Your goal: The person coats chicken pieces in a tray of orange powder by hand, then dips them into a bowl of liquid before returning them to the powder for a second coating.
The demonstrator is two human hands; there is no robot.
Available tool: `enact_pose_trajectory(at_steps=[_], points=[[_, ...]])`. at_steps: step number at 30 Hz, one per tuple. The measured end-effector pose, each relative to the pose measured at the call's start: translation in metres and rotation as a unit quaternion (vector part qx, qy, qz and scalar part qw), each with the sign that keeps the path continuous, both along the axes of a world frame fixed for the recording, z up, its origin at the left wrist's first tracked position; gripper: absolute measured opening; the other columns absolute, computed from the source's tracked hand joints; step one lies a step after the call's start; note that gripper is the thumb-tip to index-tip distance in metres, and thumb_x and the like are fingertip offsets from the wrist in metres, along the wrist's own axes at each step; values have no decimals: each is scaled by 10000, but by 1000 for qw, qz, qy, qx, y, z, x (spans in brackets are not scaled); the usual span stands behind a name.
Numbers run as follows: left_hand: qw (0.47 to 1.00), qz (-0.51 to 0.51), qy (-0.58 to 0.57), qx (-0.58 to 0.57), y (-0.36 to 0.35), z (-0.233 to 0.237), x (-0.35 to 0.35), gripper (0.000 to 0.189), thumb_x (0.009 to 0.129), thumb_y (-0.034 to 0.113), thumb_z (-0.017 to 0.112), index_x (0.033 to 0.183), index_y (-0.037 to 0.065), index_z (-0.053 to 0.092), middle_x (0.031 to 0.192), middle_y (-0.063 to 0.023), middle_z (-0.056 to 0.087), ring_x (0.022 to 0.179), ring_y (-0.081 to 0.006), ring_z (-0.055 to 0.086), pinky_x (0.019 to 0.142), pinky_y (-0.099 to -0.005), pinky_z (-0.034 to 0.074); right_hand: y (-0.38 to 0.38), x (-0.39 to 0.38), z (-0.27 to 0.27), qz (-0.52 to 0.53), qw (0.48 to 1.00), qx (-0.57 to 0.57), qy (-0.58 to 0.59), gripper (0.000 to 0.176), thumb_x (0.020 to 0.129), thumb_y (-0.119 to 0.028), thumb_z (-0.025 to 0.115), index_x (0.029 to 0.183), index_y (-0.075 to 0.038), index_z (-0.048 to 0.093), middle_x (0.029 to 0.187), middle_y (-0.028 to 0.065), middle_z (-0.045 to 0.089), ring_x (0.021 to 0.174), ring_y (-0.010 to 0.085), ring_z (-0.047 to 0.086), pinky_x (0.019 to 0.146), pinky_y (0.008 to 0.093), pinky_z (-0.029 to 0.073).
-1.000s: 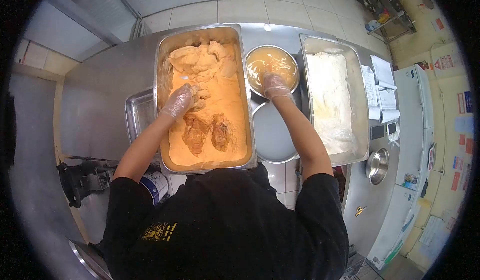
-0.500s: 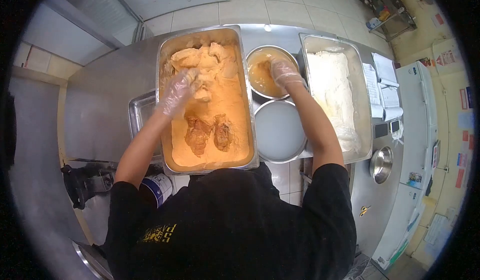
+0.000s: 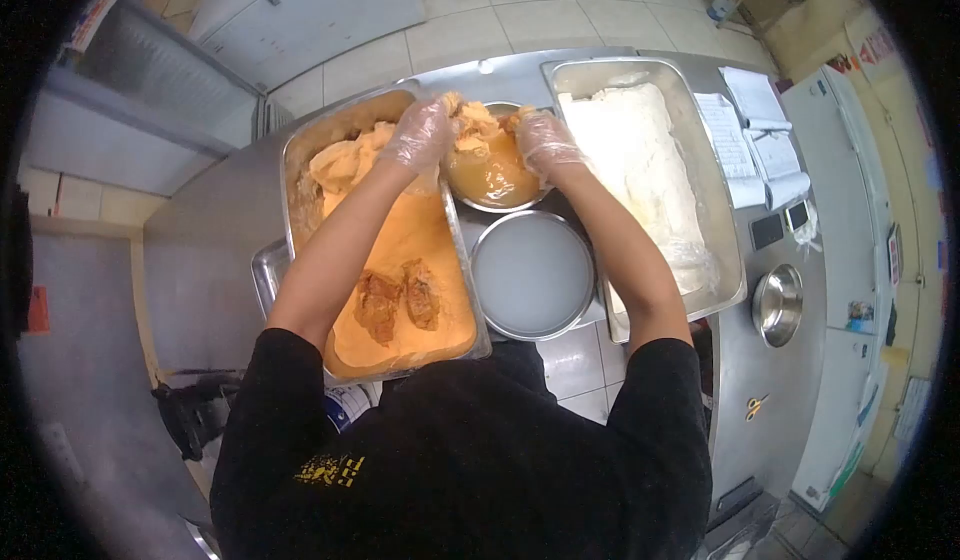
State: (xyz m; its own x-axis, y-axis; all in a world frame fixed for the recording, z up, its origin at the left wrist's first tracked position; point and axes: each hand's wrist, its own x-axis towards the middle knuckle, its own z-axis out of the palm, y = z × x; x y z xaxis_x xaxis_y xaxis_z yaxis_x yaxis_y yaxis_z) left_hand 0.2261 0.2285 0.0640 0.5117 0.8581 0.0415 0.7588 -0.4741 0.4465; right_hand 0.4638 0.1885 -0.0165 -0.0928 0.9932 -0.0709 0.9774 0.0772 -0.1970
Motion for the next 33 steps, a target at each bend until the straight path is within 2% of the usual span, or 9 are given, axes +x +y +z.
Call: enact_pose_trajectory(at_steps=[3,4,6,12,14,17,20,23,33], points=[[998,-14,48,34,16,-56,21,303,946,223,668,1058,-54,719,1148,-276,697,1100,-422,679,975,-468,544,-8,-4,7,-118,987,9,113,284,1033,-192,526,1212,-30,675,1179,260,720,1116,396,710,981,487,559],[998,-13,51,42,21,-77,25,289,943,202,666,1044,-64,718,1130,-288,704,1093,-434,681,969,-478,548,-24,-14,48,-105,987,8,121,279,1029,-199,518,1184,-33,679,1165,255,720,1135,384,705,973,487,563],[998,-2,57,33,21,-87,35,270,940,172,656,1033,-74,718,1114,-299,710,1090,-448,684,963,-485,554,-17,-5,16,-106,989,33,102,271,1025,-208,523,1166,-38,681,1144,247,722,1137,383,702,964,487,565],[985,-36,166,42,-8,-75,43,258,948,162,644,1080,-43,728,1195,-282,698,1151,-415,679,990,-462,558,-13,-1,28,-102,990,-1,95,344,1054,-331,531,1204,-64,687,1134,252,722,1091,414,702,964,510,545],[989,51,117,-75,-11,-75,54,270,975,196,649,1124,-13,733,1307,-271,667,1246,-358,659,1035,-440,549,-16,0,36,-82,992,-7,90,360,1049,-344,539,1168,-34,679,1092,259,729,1063,425,709,947,519,548],[985,46,163,-33,-14,-94,54,247,977,181,622,1100,14,757,1236,-239,712,1187,-357,695,985,-452,575,-12,3,23,-82,991,21,106,284,1033,-229,534,1170,-28,682,1031,249,742,988,414,742,875,528,585],[986,76,145,-27,-8,-111,58,259,969,175,587,1039,5,769,1089,-252,752,1042,-414,733,914,-489,590,-12,3,16,-89,988,28,123,299,1036,-253,533,1168,-28,678,1047,252,739,1010,417,736,886,522,582],[983,73,166,-2,-12,-117,58,253,973,179,588,1025,18,777,1069,-234,762,1026,-398,745,904,-490,596,-11,3,17,-107,984,15,139,392,1069,-390,524,1180,-37,657,1044,270,728,1050,437,706,925,525,546],[982,95,161,-39,-12,-137,58,245,994,201,591,1079,71,780,1128,-214,750,1064,-401,738,887,-516,600,-16,5,21,-89,981,30,168,359,1078,-370,511,1175,-57,657,1077,251,728,1091,411,697,952,512,532]])
